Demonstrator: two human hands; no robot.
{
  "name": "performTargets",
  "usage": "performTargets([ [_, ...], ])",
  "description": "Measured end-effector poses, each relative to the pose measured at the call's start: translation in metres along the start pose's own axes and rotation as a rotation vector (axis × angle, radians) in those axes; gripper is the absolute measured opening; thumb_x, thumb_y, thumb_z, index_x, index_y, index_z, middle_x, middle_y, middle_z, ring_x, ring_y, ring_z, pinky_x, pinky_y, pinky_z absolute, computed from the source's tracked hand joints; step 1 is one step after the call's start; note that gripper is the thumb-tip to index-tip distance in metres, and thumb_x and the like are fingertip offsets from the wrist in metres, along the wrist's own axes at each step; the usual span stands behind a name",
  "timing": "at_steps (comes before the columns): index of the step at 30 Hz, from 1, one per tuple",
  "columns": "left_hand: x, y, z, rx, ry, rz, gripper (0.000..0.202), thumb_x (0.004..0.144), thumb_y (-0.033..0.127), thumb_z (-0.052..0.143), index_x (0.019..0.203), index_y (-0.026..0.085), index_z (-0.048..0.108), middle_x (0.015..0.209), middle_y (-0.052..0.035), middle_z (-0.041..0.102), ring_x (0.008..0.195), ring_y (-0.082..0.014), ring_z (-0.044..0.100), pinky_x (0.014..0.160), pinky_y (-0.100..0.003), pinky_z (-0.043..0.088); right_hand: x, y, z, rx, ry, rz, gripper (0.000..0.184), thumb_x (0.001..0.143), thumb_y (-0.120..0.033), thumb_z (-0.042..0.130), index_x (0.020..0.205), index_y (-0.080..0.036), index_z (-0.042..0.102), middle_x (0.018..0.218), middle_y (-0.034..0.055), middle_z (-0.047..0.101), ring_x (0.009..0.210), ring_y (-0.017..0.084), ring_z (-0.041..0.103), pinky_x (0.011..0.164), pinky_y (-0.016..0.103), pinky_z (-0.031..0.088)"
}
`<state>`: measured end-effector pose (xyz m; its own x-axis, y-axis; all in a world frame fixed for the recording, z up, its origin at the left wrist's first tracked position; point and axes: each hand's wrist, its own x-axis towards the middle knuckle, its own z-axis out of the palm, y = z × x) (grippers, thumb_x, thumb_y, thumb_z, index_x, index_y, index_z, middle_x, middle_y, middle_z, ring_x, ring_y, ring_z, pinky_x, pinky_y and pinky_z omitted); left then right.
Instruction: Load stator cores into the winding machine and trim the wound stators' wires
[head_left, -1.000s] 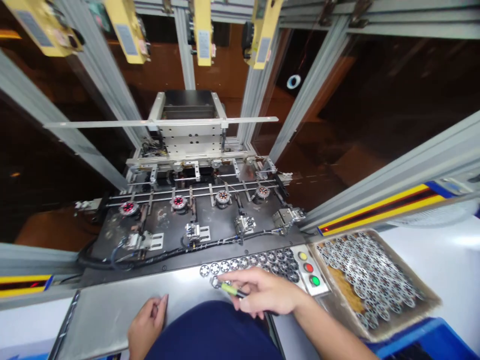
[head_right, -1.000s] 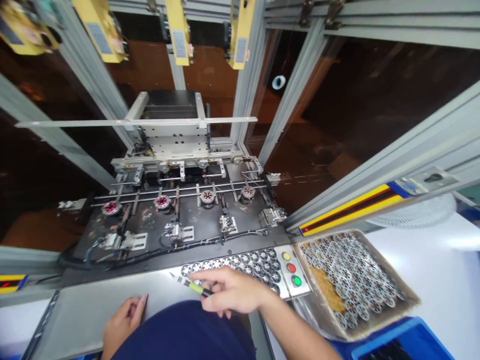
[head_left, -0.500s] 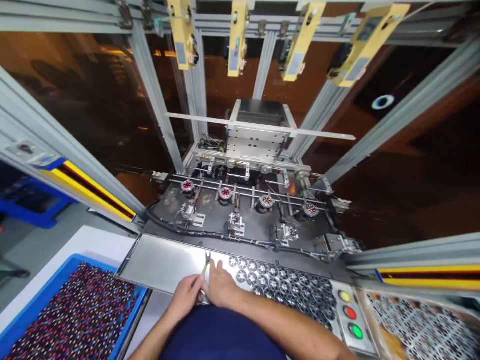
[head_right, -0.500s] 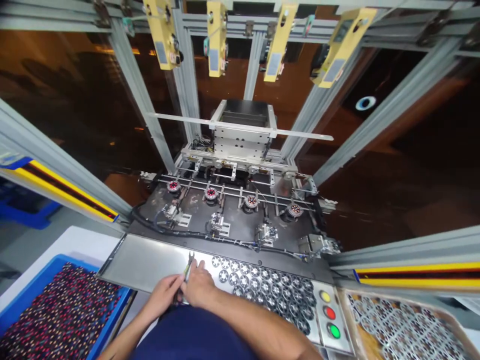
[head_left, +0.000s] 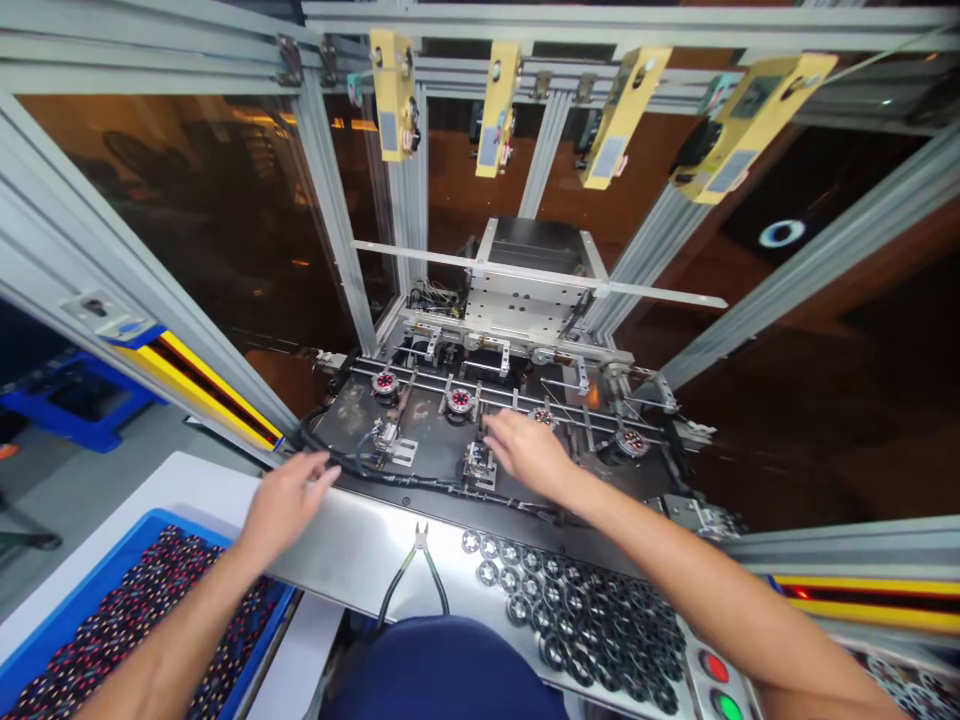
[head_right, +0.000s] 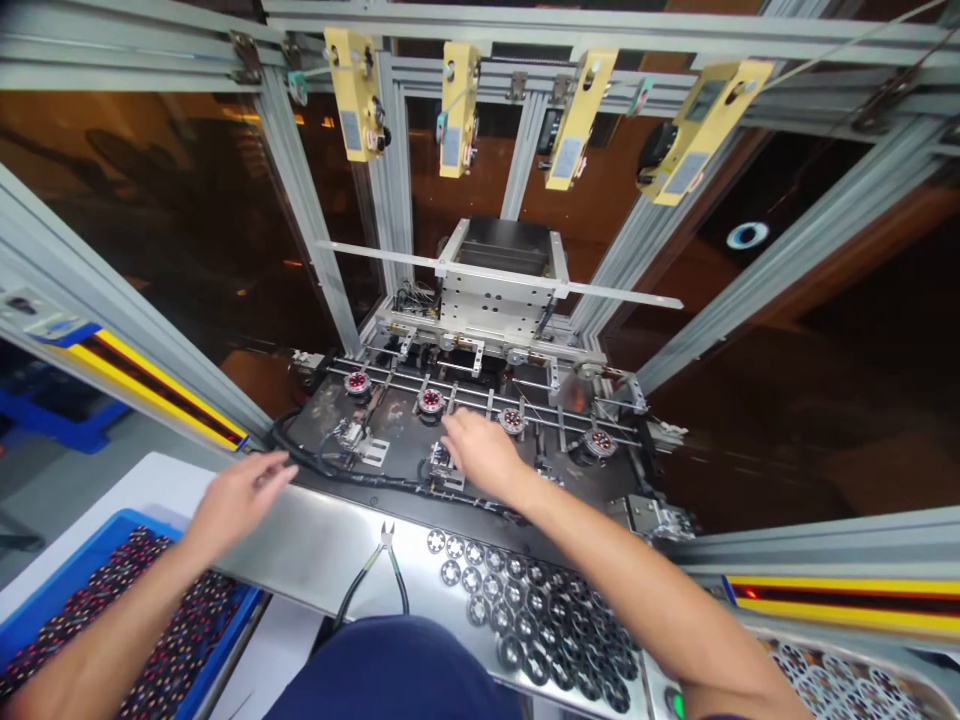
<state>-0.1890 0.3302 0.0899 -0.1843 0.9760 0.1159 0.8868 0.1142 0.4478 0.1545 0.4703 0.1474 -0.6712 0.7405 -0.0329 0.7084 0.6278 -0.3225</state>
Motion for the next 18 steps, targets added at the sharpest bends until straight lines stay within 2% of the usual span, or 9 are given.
performTargets([
  [2, 0.052, 0.001, -0.02, 0.076, 0.028, 0.081, 0.047, 0.091, 0.049, 0.048, 0.118, 0.014, 0.063, 0.103, -0.0135, 0.07, 0.098, -0.0288, 0.064, 0.092, -0.042, 0.048, 0.031, 0.024, -0.005, -0.032, 0.036, -0.043, 0.035, 0.094, -0.023, 0.05, 0.127, -0.012, 0.055, 0.129, 0.0207, 0.053, 0.121, 0.032, 0.05, 0.104, 0.051, 0.04],
  [4, 0.101, 0.007, -0.025, 0.14, 0.008, 0.183, 0.043, 0.09, 0.045, 0.053, 0.117, 0.014, 0.064, 0.113, -0.0142, 0.067, 0.114, -0.0312, 0.057, 0.1, -0.044, 0.043, 0.06, 0.038, 0.003, -0.052, 0.044, -0.096, 0.036, 0.091, -0.024, 0.059, 0.125, -0.014, 0.056, 0.133, 0.0161, 0.052, 0.123, 0.031, 0.049, 0.104, 0.052, 0.041],
  [6, 0.14, 0.015, -0.016, 0.192, -0.037, 0.277, 0.038, 0.089, 0.04, 0.059, 0.118, 0.016, 0.063, 0.125, -0.013, 0.061, 0.123, -0.0301, 0.051, 0.105, -0.048, 0.04, 0.083, 0.044, 0.017, -0.07, 0.048, -0.139, 0.037, 0.09, -0.029, 0.062, 0.124, -0.016, 0.056, 0.134, 0.0115, 0.052, 0.123, 0.029, 0.051, 0.102, 0.052, 0.043],
  [8, 0.167, 0.019, -0.001, 0.24, -0.078, 0.337, 0.037, 0.089, 0.037, 0.06, 0.121, 0.017, 0.059, 0.135, -0.0113, 0.055, 0.125, -0.0292, 0.05, 0.104, -0.054, 0.039, 0.099, 0.047, 0.032, -0.089, 0.056, -0.164, 0.036, 0.091, -0.033, 0.061, 0.124, -0.017, 0.056, 0.135, 0.0099, 0.053, 0.121, 0.027, 0.053, 0.1, 0.052, 0.045],
  [13, 0.197, 0.012, 0.033, 0.315, -0.158, 0.404, 0.039, 0.09, 0.034, 0.06, 0.125, 0.018, 0.056, 0.139, -0.0112, 0.051, 0.124, -0.0293, 0.051, 0.102, -0.055, 0.042, 0.115, 0.056, 0.05, -0.132, 0.045, -0.184, 0.035, 0.092, -0.033, 0.06, 0.123, -0.017, 0.057, 0.131, 0.01, 0.055, 0.115, 0.025, 0.057, 0.096, 0.049, 0.049],
  [18, 0.213, 0.0, 0.045, 0.347, -0.249, 0.419, 0.037, 0.091, 0.033, 0.059, 0.124, 0.018, 0.057, 0.135, -0.011, 0.054, 0.119, -0.0274, 0.055, 0.098, -0.052, 0.047, 0.122, 0.064, 0.056, -0.121, 0.0, -0.196, 0.034, 0.093, -0.033, 0.059, 0.122, -0.017, 0.057, 0.13, 0.01, 0.056, 0.115, 0.025, 0.057, 0.096, 0.048, 0.05],
])
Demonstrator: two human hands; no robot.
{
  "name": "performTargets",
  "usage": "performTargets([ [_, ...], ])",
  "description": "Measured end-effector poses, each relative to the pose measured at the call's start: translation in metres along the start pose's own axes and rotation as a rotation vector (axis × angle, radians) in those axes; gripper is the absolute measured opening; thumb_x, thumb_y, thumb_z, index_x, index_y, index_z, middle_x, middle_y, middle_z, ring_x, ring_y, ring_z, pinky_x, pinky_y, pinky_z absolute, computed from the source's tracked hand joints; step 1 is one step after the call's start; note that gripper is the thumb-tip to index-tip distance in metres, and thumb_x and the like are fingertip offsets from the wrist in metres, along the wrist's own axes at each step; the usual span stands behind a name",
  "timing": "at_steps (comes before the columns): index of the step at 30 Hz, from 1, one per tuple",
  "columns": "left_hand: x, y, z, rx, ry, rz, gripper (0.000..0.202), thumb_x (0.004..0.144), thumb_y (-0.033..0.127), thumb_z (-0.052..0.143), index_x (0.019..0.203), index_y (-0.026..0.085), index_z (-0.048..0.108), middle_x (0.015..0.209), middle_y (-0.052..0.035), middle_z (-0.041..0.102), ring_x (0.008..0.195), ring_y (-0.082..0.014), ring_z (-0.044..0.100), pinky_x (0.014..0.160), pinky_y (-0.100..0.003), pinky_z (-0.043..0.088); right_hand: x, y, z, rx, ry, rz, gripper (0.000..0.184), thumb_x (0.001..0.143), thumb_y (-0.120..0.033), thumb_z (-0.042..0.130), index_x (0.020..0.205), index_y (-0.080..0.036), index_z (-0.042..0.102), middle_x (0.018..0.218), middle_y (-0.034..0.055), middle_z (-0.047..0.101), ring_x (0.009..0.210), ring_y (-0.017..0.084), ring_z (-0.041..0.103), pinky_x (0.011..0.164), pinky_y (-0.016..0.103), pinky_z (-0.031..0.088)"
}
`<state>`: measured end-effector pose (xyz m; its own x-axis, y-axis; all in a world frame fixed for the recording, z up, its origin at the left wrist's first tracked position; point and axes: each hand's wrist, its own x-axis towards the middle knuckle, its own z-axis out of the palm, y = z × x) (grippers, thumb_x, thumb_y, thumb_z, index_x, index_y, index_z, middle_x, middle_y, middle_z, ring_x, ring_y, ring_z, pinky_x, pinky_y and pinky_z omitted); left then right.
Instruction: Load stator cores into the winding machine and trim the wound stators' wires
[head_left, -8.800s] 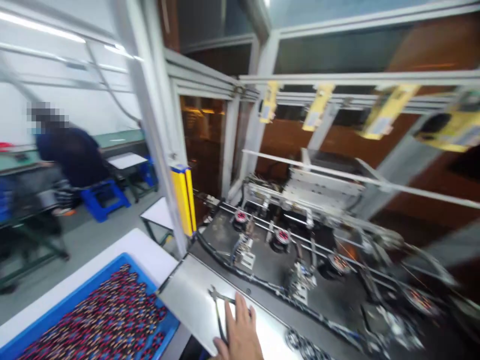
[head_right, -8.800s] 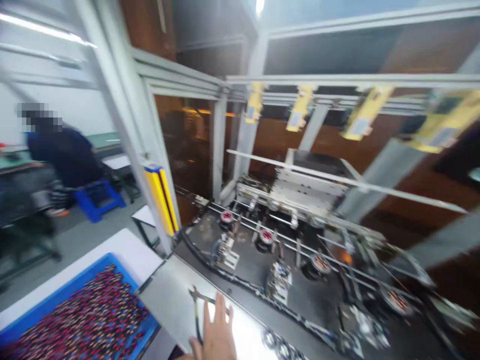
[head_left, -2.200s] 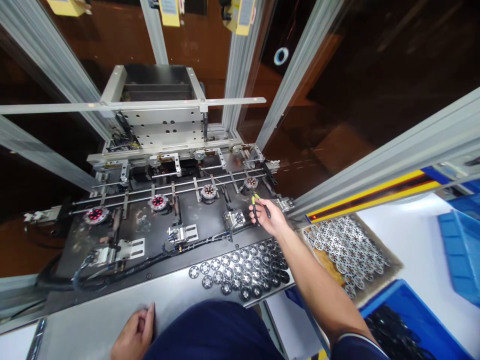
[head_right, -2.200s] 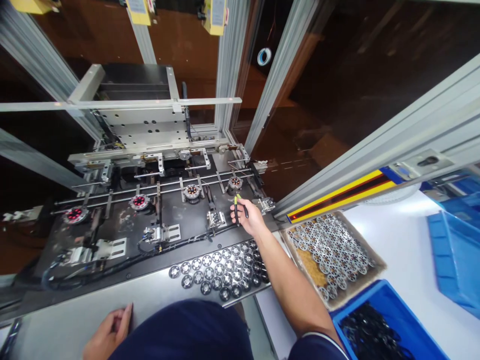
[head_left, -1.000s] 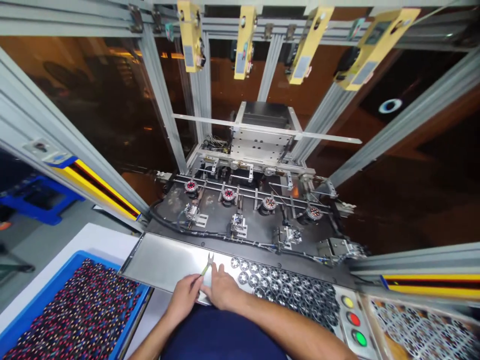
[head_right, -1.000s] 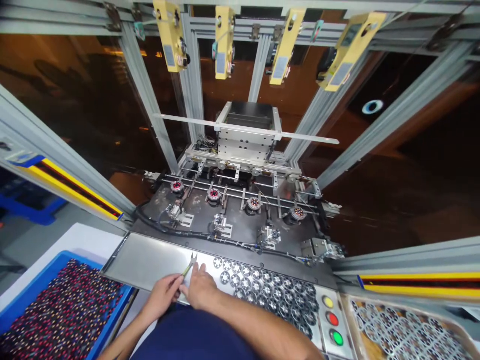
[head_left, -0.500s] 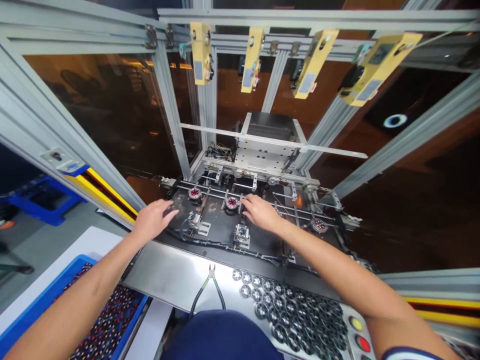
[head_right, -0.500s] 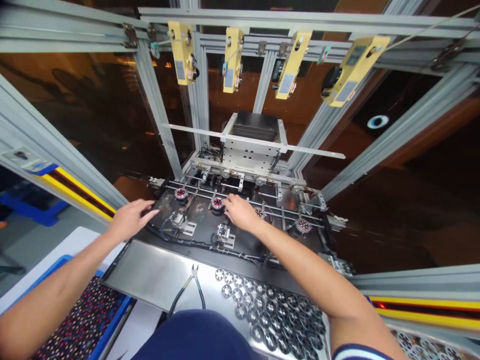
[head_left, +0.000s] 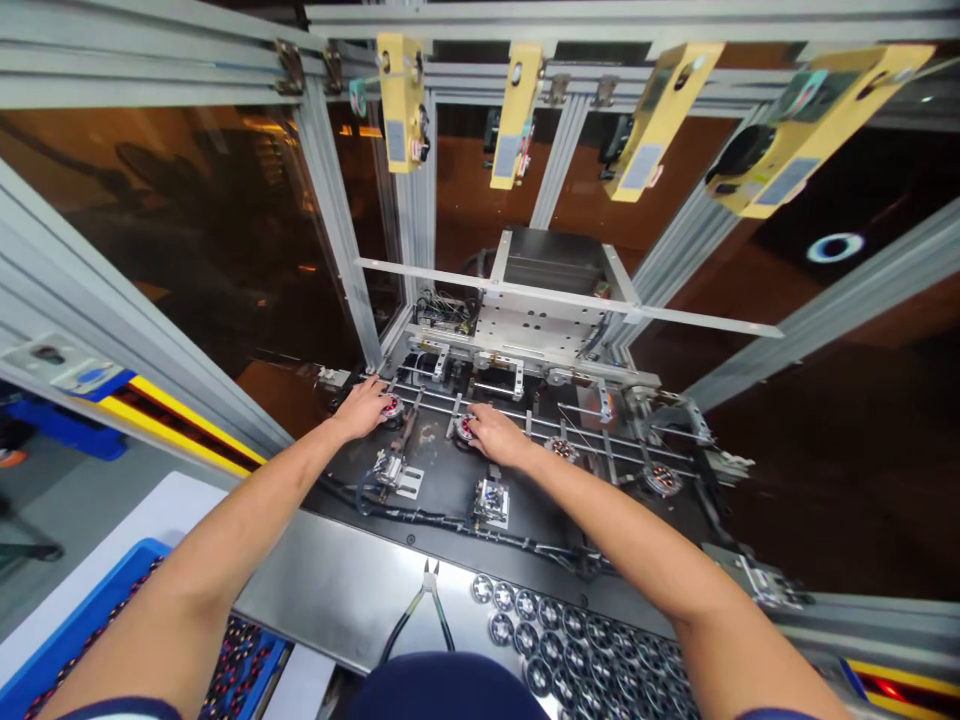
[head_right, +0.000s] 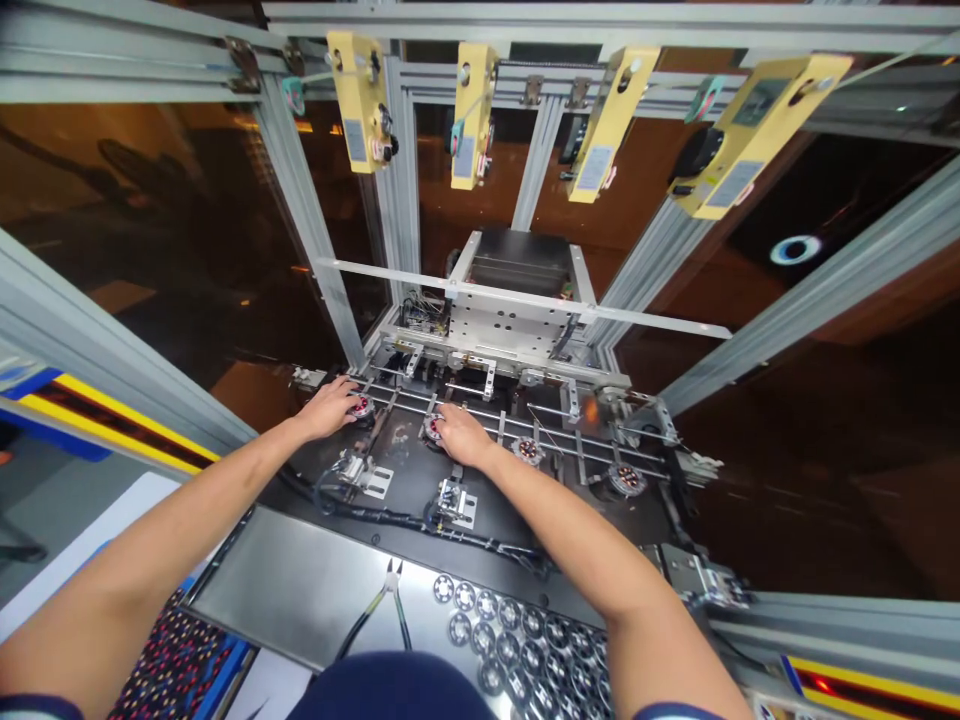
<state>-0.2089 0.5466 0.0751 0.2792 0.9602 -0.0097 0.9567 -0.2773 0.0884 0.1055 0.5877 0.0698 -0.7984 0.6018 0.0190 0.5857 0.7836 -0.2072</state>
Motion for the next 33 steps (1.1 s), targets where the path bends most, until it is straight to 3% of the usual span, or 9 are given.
performTargets([
  [11, 0.029, -0.023, 0.002, -0.02, -0.172, 0.062, 0.035, 0.091, 0.033, 0.059, 0.122, 0.017, 0.057, 0.125, -0.0102, 0.06, 0.108, -0.0241, 0.061, 0.09, -0.047, 0.053, 0.004, 0.002, 0.005, 0.046, -0.027, 0.03, 0.034, 0.093, -0.033, 0.059, 0.123, -0.017, 0.056, 0.13, 0.01, 0.056, 0.114, 0.025, 0.058, 0.095, 0.048, 0.05],
  [18, 0.032, -0.023, -0.003, -0.034, -0.22, 0.091, 0.034, 0.091, 0.033, 0.059, 0.121, 0.017, 0.058, 0.125, -0.0101, 0.06, 0.107, -0.0239, 0.061, 0.09, -0.046, 0.053, 0.009, 0.004, -0.003, 0.083, -0.078, 0.026, 0.032, 0.093, -0.033, 0.059, 0.119, -0.016, 0.058, 0.125, 0.0098, 0.059, 0.109, 0.023, 0.06, 0.092, 0.045, 0.052],
  [23, 0.028, -0.022, -0.004, -0.025, -0.238, 0.091, 0.033, 0.091, 0.033, 0.058, 0.121, 0.018, 0.058, 0.126, -0.01, 0.06, 0.108, -0.0238, 0.061, 0.091, -0.046, 0.052, 0.009, 0.001, -0.013, 0.151, -0.035, 0.039, 0.031, 0.093, -0.033, 0.059, 0.118, -0.015, 0.059, 0.122, 0.0097, 0.06, 0.106, 0.022, 0.061, 0.09, 0.043, 0.053],
  [27, 0.026, -0.022, -0.005, -0.008, -0.251, 0.09, 0.032, 0.092, 0.033, 0.058, 0.12, 0.018, 0.059, 0.126, -0.01, 0.059, 0.108, -0.0235, 0.061, 0.091, -0.046, 0.052, -0.005, -0.027, -0.039, 0.24, 0.079, 0.032, 0.022, 0.093, -0.027, 0.059, 0.109, -0.013, 0.062, 0.12, 0.0102, 0.061, 0.109, 0.023, 0.06, 0.095, 0.046, 0.05],
  [30, 0.025, -0.021, -0.005, -0.009, -0.239, 0.08, 0.033, 0.091, 0.033, 0.059, 0.121, 0.017, 0.058, 0.126, -0.0101, 0.059, 0.108, -0.0237, 0.061, 0.09, -0.046, 0.053, -0.037, -0.072, -0.061, 0.334, 0.155, -0.034, 0.013, 0.094, -0.017, 0.053, 0.097, -0.011, 0.064, 0.122, 0.0147, 0.059, 0.115, 0.021, 0.056, 0.103, 0.041, 0.046],
  [33, 0.022, -0.018, -0.007, -0.03, -0.19, 0.072, 0.034, 0.091, 0.033, 0.059, 0.121, 0.017, 0.058, 0.125, -0.0101, 0.06, 0.107, -0.0237, 0.061, 0.089, -0.046, 0.053, -0.081, -0.121, -0.067, 0.432, 0.165, -0.135, 0.012, 0.093, -0.017, 0.052, 0.1, -0.014, 0.062, 0.123, 0.0123, 0.059, 0.116, 0.017, 0.056, 0.102, 0.031, 0.047],
])
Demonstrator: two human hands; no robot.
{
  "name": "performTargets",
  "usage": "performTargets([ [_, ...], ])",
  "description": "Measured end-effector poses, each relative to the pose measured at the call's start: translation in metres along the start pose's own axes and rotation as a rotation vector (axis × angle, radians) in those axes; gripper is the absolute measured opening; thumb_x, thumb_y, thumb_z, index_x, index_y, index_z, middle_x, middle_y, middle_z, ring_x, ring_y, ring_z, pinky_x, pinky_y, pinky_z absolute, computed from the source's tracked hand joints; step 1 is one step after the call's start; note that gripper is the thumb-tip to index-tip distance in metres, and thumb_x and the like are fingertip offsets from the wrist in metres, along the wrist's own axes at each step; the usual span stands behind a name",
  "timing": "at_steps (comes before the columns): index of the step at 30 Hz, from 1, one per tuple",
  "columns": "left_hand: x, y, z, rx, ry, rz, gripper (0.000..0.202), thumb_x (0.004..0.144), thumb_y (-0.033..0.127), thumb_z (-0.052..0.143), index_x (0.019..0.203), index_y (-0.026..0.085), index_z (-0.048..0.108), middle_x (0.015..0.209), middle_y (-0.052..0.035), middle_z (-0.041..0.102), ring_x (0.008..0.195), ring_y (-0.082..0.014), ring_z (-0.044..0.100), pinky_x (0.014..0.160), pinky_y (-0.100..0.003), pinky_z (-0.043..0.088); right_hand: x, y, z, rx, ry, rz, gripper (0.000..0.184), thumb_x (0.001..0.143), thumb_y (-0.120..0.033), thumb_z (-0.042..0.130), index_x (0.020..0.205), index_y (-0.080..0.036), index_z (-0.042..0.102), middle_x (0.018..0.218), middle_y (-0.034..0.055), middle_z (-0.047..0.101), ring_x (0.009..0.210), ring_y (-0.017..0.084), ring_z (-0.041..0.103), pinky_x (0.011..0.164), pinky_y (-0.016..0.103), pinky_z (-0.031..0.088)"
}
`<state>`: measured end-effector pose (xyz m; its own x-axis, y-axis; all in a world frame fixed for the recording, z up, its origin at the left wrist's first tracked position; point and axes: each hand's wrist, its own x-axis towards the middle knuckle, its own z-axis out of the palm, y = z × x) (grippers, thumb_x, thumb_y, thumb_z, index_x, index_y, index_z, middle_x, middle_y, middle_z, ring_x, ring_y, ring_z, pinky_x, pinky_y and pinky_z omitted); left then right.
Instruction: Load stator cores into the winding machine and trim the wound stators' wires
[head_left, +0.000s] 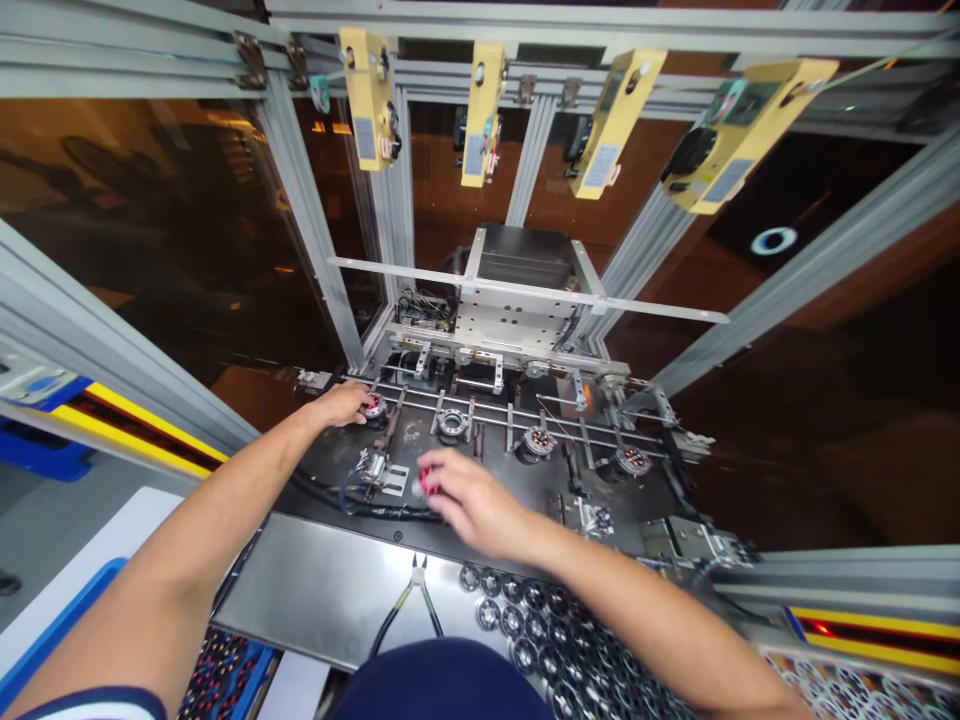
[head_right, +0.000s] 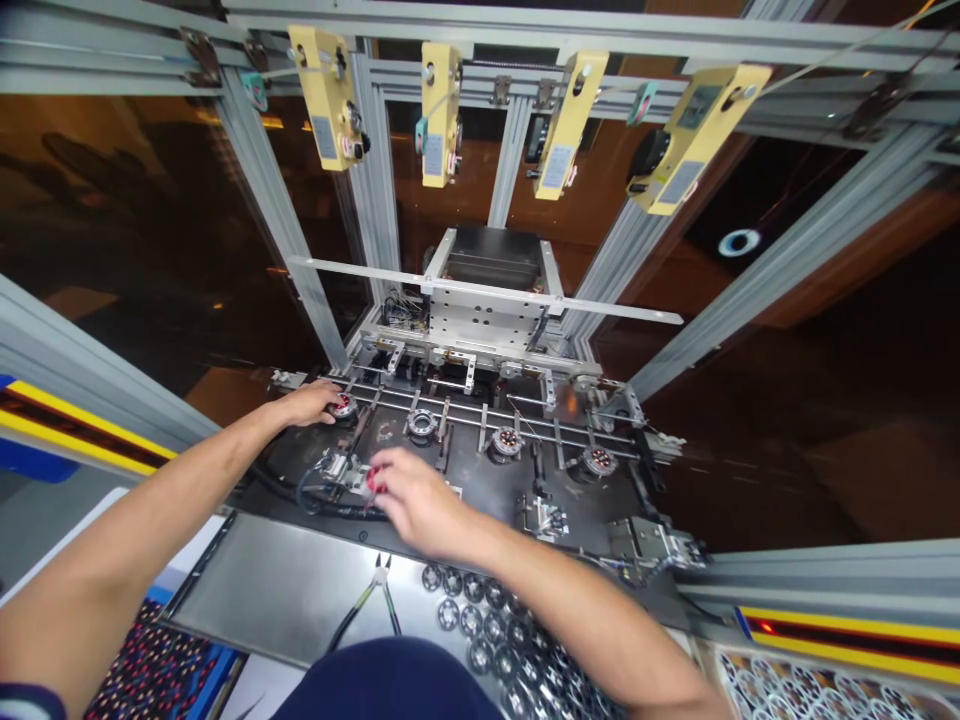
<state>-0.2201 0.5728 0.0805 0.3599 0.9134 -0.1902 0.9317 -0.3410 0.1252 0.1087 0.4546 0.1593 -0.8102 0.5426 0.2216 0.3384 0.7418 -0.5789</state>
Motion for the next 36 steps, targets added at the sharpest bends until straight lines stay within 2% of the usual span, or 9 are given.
performTargets([
  [3, -0.003, 0.006, -0.005, -0.041, 0.089, -0.006, 0.033, 0.092, 0.033, 0.058, 0.12, 0.017, 0.058, 0.124, -0.0099, 0.06, 0.107, -0.0233, 0.061, 0.09, -0.046, 0.053, -0.036, -0.031, 0.027, 0.198, -0.039, -0.043, 0.014, 0.092, -0.015, 0.051, 0.102, -0.014, 0.061, 0.123, 0.0127, 0.058, 0.115, 0.016, 0.057, 0.101, 0.028, 0.048],
  [7, -0.025, 0.02, -0.018, -0.125, 0.259, -0.04, 0.031, 0.091, 0.033, 0.059, 0.118, 0.017, 0.06, 0.125, -0.0099, 0.06, 0.11, -0.0241, 0.06, 0.093, -0.048, 0.051, -0.06, -0.034, 0.07, 0.228, -0.121, 0.029, 0.013, 0.091, -0.014, 0.053, 0.101, -0.015, 0.061, 0.12, 0.0109, 0.059, 0.113, 0.015, 0.059, 0.101, 0.024, 0.047],
  [12, -0.122, 0.059, -0.012, -0.27, 0.48, -0.106, 0.03, 0.096, 0.037, 0.045, 0.107, 0.017, 0.064, 0.135, -0.0131, 0.056, 0.125, -0.025, 0.053, 0.107, -0.044, 0.042, -0.06, -0.016, 0.113, 0.117, -0.206, 0.051, 0.012, 0.088, -0.013, 0.057, 0.099, -0.013, 0.062, 0.114, 0.0109, 0.061, 0.108, 0.016, 0.061, 0.097, 0.023, 0.049],
  [15, -0.192, 0.09, 0.024, -0.34, 0.459, -0.129, 0.029, 0.095, 0.038, 0.046, 0.108, 0.019, 0.065, 0.128, -0.0105, 0.062, 0.119, -0.0233, 0.059, 0.103, -0.038, 0.047, -0.055, -0.008, 0.141, 0.038, -0.289, 0.02, 0.011, 0.089, -0.014, 0.057, 0.098, -0.013, 0.064, 0.112, 0.0098, 0.062, 0.102, 0.017, 0.063, 0.091, 0.027, 0.053],
  [18, -0.235, 0.114, 0.079, -0.368, 0.344, -0.138, 0.022, 0.092, 0.035, 0.053, 0.094, 0.022, 0.07, 0.107, -0.0064, 0.072, 0.101, -0.0209, 0.068, 0.09, -0.032, 0.054, -0.041, -0.005, 0.173, -0.071, -0.371, -0.013, 0.013, 0.091, -0.02, 0.059, 0.1, -0.013, 0.064, 0.111, 0.0078, 0.064, 0.096, 0.018, 0.064, 0.083, 0.035, 0.056],
  [24, -0.24, 0.135, 0.165, -0.286, 0.321, -0.286, 0.02, 0.093, 0.027, 0.055, 0.097, 0.012, 0.067, 0.104, -0.0106, 0.071, 0.095, -0.0219, 0.068, 0.088, -0.044, 0.055, -0.003, -0.013, 0.214, -0.255, -0.342, -0.057, 0.025, 0.093, -0.03, 0.06, 0.112, -0.014, 0.061, 0.115, 0.0072, 0.063, 0.102, 0.021, 0.063, 0.087, 0.042, 0.054],
  [29, -0.233, 0.138, 0.171, -0.245, 0.349, -0.235, 0.023, 0.09, 0.03, 0.052, 0.094, 0.015, 0.069, 0.107, -0.0138, 0.071, 0.1, -0.0255, 0.069, 0.091, -0.044, 0.055, -0.024, -0.023, 0.17, -0.308, -0.187, -0.084, 0.023, 0.093, -0.016, 0.053, 0.116, -0.013, 0.058, 0.119, 0.0125, 0.062, 0.108, 0.022, 0.059, 0.088, 0.039, 0.053],
  [33, -0.233, 0.137, 0.132, -0.23, 0.383, -0.138, 0.024, 0.087, 0.037, 0.052, 0.094, 0.024, 0.07, 0.108, -0.0139, 0.073, 0.101, -0.0316, 0.07, 0.09, -0.048, 0.057, -0.083, 0.0, 0.067, -0.368, -0.056, -0.004, 0.028, 0.095, -0.016, 0.047, 0.12, -0.017, 0.058, 0.126, 0.0127, 0.061, 0.121, 0.021, 0.052, 0.097, 0.037, 0.048],
  [36, -0.214, 0.148, 0.07, -0.231, 0.419, -0.01, 0.026, 0.088, 0.041, 0.054, 0.106, 0.029, 0.067, 0.115, -0.0093, 0.072, 0.107, -0.0286, 0.068, 0.094, -0.044, 0.055, -0.132, 0.046, -0.025, -0.475, 0.039, 0.228, 0.032, 0.093, -0.014, 0.045, 0.121, -0.012, 0.06, 0.124, 0.0168, 0.062, 0.119, 0.027, 0.053, 0.104, 0.045, 0.043],
])
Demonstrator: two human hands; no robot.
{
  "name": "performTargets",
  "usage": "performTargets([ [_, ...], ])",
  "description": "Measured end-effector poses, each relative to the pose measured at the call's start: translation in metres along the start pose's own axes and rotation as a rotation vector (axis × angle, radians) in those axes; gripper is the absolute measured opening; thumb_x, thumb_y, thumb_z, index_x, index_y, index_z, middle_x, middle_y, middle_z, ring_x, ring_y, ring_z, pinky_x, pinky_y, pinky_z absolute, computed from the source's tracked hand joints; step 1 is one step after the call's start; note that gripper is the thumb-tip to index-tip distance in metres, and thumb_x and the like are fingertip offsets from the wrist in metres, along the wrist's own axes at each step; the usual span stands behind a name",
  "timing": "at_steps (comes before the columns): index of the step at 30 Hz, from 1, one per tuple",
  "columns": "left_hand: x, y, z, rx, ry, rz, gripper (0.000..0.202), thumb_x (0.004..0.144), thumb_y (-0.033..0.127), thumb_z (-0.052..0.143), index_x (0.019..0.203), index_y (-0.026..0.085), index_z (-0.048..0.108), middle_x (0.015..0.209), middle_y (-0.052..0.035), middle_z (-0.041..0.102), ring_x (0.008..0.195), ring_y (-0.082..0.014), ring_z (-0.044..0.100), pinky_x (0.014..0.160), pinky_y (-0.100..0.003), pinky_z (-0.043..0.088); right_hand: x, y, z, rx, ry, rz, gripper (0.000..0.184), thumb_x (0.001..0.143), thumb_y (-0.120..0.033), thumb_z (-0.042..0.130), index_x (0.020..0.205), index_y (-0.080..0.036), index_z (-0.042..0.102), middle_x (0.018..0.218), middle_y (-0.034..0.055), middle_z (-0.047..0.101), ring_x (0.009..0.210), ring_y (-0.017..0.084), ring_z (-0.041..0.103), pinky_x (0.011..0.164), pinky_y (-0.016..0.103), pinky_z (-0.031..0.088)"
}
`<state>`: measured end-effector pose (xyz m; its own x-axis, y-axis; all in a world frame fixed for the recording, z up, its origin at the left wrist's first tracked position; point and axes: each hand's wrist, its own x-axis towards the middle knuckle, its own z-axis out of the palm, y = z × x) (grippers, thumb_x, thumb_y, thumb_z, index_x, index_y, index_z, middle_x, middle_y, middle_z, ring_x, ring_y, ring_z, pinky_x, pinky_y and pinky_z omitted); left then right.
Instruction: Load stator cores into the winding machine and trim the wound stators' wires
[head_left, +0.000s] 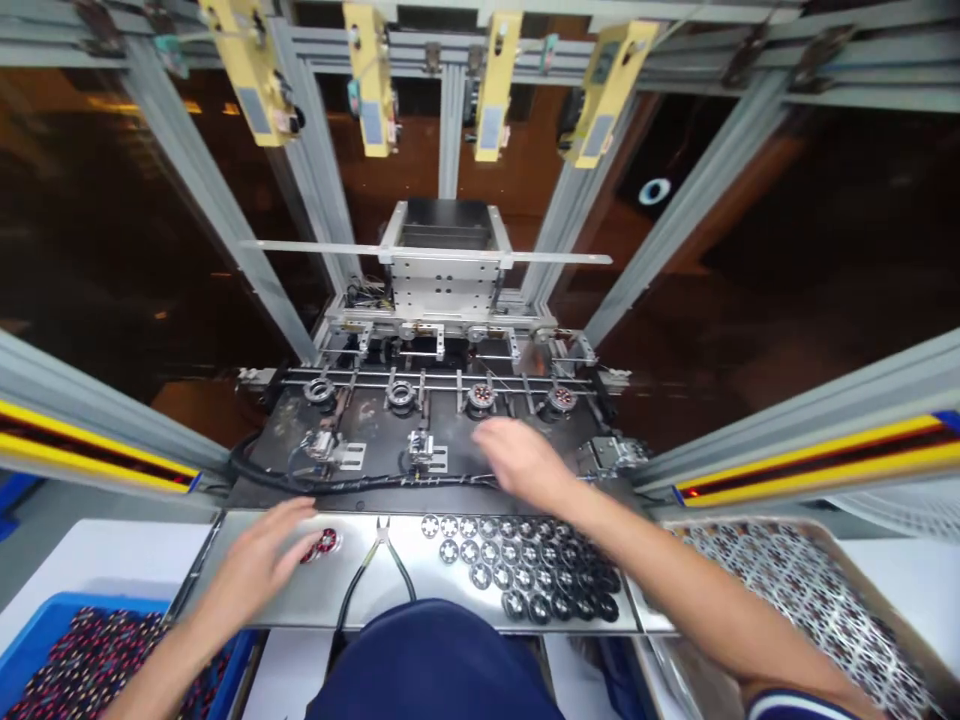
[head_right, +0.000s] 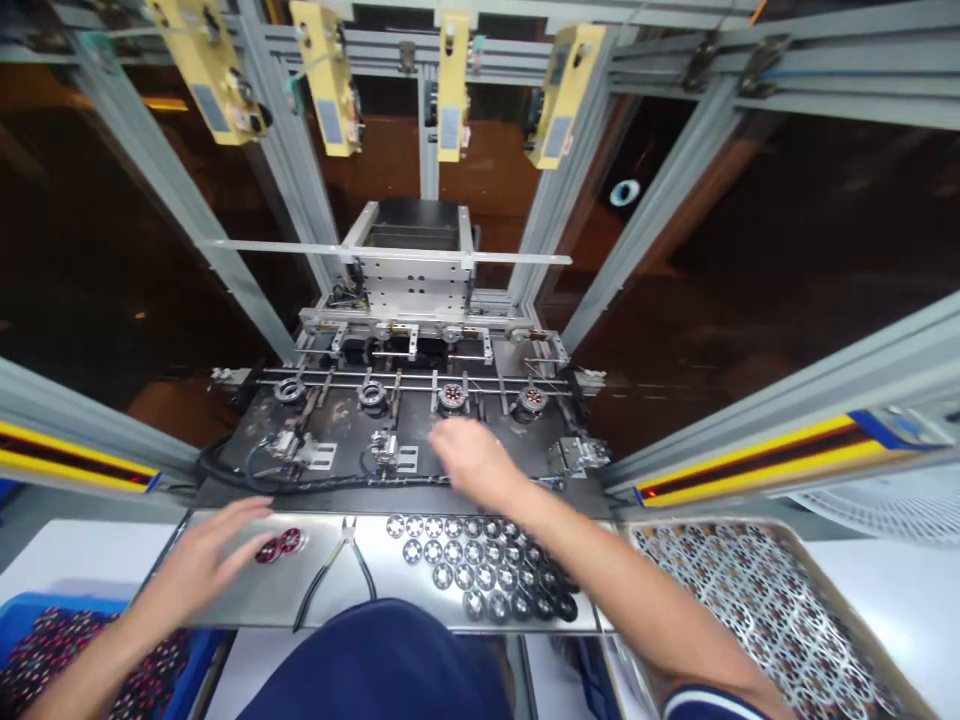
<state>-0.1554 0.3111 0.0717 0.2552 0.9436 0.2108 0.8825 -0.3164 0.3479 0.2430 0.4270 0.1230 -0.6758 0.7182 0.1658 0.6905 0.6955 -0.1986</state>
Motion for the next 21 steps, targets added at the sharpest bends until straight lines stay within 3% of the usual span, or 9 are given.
performTargets([
  [3, 0.077, 0.044, -0.035, 0.04, 0.062, 0.26, 0.028, 0.09, 0.039, 0.055, 0.111, 0.023, 0.064, 0.112, -0.0101, 0.072, 0.105, -0.0274, 0.067, 0.097, -0.044, 0.052, -0.02, 0.089, -0.037, -0.101, -0.009, 0.256, 0.027, 0.093, -0.014, 0.047, 0.111, -0.005, 0.065, 0.118, 0.0225, 0.063, 0.113, 0.031, 0.057, 0.103, 0.05, 0.042],
  [5, 0.14, 0.075, -0.038, 0.094, -0.016, 0.368, 0.029, 0.093, 0.038, 0.051, 0.109, 0.018, 0.065, 0.112, -0.012, 0.071, 0.106, -0.0266, 0.065, 0.099, -0.044, 0.05, -0.028, 0.133, -0.044, -0.143, -0.061, 0.368, 0.022, 0.093, -0.021, 0.055, 0.109, -0.009, 0.065, 0.116, 0.0169, 0.063, 0.111, 0.027, 0.059, 0.099, 0.048, 0.046],
  [7, 0.201, 0.1, -0.021, 0.115, -0.093, 0.42, 0.03, 0.093, 0.036, 0.052, 0.113, 0.017, 0.064, 0.117, -0.0124, 0.068, 0.113, -0.0268, 0.061, 0.101, -0.043, 0.047, -0.033, 0.162, -0.04, -0.17, -0.11, 0.436, 0.025, 0.093, -0.029, 0.059, 0.113, -0.014, 0.062, 0.121, 0.0112, 0.061, 0.111, 0.024, 0.059, 0.097, 0.047, 0.048],
  [10, 0.268, 0.125, 0.025, 0.163, -0.203, 0.472, 0.035, 0.087, 0.027, 0.063, 0.12, 0.015, 0.061, 0.134, -0.0164, 0.057, 0.13, -0.0316, 0.048, 0.107, -0.048, 0.041, -0.037, 0.183, -0.028, -0.186, -0.152, 0.488, 0.03, 0.093, -0.033, 0.059, 0.119, -0.017, 0.059, 0.13, 0.0099, 0.056, 0.115, 0.024, 0.056, 0.097, 0.048, 0.048],
  [12, 0.293, 0.135, 0.056, 0.193, -0.271, 0.5, 0.036, 0.085, 0.026, 0.066, 0.119, 0.016, 0.061, 0.139, -0.0144, 0.053, 0.132, -0.0323, 0.044, 0.107, -0.053, 0.039, -0.038, 0.19, -0.02, -0.188, -0.165, 0.503, 0.032, 0.093, -0.032, 0.059, 0.121, -0.017, 0.058, 0.133, 0.0102, 0.054, 0.118, 0.026, 0.055, 0.098, 0.049, 0.048],
  [15, 0.309, 0.145, 0.087, 0.236, -0.343, 0.532, 0.035, 0.089, 0.03, 0.062, 0.121, 0.017, 0.059, 0.138, -0.0111, 0.052, 0.126, -0.0298, 0.05, 0.103, -0.056, 0.042, -0.039, 0.196, -0.012, -0.183, -0.18, 0.512, 0.034, 0.092, -0.033, 0.06, 0.122, -0.018, 0.057, 0.133, 0.0102, 0.054, 0.118, 0.026, 0.055, 0.097, 0.049, 0.048],
  [21, 0.316, 0.147, 0.107, 0.285, -0.417, 0.557, 0.036, 0.091, 0.032, 0.06, 0.123, 0.018, 0.057, 0.135, -0.011, 0.054, 0.118, -0.0271, 0.055, 0.098, -0.052, 0.047, -0.039, 0.205, -0.003, -0.168, -0.209, 0.515, 0.031, 0.093, -0.033, 0.058, 0.121, -0.018, 0.058, 0.13, 0.0098, 0.056, 0.113, 0.024, 0.058, 0.095, 0.046, 0.05],
])
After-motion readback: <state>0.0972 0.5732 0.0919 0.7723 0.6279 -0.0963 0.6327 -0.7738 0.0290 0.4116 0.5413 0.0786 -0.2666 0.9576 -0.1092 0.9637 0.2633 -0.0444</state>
